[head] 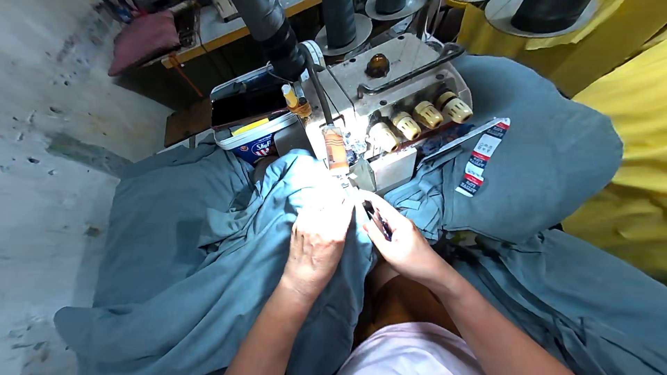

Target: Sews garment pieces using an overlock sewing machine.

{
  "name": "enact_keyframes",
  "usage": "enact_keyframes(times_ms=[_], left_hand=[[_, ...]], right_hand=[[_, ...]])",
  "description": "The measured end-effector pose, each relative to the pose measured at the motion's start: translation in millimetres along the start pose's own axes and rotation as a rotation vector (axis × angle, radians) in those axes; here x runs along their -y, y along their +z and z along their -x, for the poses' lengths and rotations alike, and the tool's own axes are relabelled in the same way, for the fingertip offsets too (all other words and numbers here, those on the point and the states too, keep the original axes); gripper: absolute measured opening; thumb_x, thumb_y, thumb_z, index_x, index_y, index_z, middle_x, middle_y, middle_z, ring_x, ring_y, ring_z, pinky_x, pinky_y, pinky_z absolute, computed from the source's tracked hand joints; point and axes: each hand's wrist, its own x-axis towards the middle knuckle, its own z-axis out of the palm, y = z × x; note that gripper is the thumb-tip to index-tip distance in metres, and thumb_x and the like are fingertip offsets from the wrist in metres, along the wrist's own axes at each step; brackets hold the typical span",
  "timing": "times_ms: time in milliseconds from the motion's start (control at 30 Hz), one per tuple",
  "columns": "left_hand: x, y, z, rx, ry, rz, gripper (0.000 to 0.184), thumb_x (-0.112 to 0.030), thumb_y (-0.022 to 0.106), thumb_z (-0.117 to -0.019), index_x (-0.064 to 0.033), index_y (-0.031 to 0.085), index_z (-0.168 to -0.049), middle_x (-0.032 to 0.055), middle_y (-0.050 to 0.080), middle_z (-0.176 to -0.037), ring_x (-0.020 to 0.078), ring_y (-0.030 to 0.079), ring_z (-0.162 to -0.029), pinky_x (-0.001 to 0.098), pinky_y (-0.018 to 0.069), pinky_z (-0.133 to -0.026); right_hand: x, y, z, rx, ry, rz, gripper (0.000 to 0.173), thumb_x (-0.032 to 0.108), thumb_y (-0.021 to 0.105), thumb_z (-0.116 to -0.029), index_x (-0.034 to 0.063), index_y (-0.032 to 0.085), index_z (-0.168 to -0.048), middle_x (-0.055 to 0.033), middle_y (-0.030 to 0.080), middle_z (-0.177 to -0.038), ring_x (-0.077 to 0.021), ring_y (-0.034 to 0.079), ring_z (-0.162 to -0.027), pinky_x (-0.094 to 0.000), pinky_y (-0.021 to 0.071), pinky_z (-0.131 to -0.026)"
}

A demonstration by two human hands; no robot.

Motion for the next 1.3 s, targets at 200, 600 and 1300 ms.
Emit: enact_keyframes(times_ms=[200,600,1300], left_hand=[[-3.4,-5.1,-7.2,-0.034,-0.046,-0.029,0.016,-0.004,0.066,-0.0902,-0.0047,0.080,-0.098,0.0126,0.077,-0.094,0.0276,0.074,-0.086,0.0373,0.0583,-0.075],[-12.8,-24.7,-25.3,0.191,-0.098,0.084,0.021,-0.001,0.057,-0.0985,0.0043,0.077,-0.102,0.0213,0.075,-0.107,0.0376,0.072,-0.103,0.0469,0.0543,-0.092],[5.1,0.1,-5.3,0.210,-0.107,0.049,0.039,-0.028,0.048,-0.1003,-0.0095,0.075,-0.122,0.0144,0.067,-0.133,0.0339,0.060,-0.129,0.0614,0.0394,-0.108]], right_hand=[[-1.2,2.5,2.1,-0.043,0.012,-0.043,0.052,0.008,0.056,-0.0961,-0.0028,0.050,-0.147,-0.0007,0.059,-0.085,0.0023,0.047,-0.071,-0.0119,0.0415,-0.068],[-9.1,8.7,3.0,-0.118,-0.030,-0.101,0.047,0.008,0.061,-0.0944,-0.0082,0.053,-0.137,0.0033,0.056,-0.078,0.0058,0.047,-0.067,-0.0091,0.0402,-0.064],[-13.1,16.9,2.9,-0.233,-0.125,-0.132,0.036,0.006,0.064,-0.0913,-0.0057,0.055,-0.124,0.0064,0.058,-0.074,0.0087,0.050,-0.066,-0.0076,0.0432,-0.065]])
